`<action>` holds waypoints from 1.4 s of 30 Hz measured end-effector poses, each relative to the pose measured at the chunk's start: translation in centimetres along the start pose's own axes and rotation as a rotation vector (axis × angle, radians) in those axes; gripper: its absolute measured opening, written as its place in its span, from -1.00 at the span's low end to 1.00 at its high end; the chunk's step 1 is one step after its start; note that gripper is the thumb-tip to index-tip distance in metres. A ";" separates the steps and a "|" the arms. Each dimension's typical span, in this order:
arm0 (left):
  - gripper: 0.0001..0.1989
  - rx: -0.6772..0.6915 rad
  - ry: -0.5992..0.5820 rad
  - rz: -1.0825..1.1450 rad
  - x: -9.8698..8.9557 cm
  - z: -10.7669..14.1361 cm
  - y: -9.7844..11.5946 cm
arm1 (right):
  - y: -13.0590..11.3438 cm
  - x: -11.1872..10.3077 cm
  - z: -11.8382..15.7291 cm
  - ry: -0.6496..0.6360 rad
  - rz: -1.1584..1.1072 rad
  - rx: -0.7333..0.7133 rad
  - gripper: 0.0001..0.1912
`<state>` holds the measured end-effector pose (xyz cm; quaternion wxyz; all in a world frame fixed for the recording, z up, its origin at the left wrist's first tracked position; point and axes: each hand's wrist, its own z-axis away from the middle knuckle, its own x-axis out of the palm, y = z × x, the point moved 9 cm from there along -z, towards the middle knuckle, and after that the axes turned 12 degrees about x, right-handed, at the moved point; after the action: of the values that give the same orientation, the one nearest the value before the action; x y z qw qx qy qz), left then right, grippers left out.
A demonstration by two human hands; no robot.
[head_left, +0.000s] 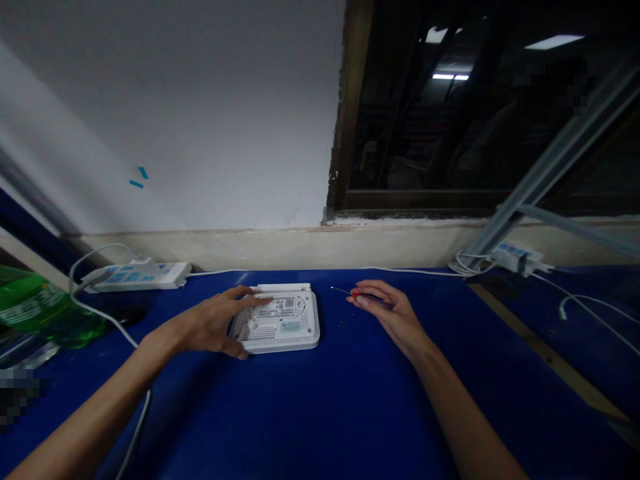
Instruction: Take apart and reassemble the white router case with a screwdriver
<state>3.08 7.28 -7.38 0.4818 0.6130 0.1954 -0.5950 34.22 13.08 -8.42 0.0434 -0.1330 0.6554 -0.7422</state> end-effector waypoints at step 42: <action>-0.02 0.198 0.227 -0.235 3.4 -3.6 4.4 | -6.0 17.6 1.6 -0.490 1.472 -0.232 -0.68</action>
<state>9.33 7.07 -9.51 0.3213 0.6935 0.2589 -0.5906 18.34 8.14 0.14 0.6534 0.1719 0.6199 -0.3990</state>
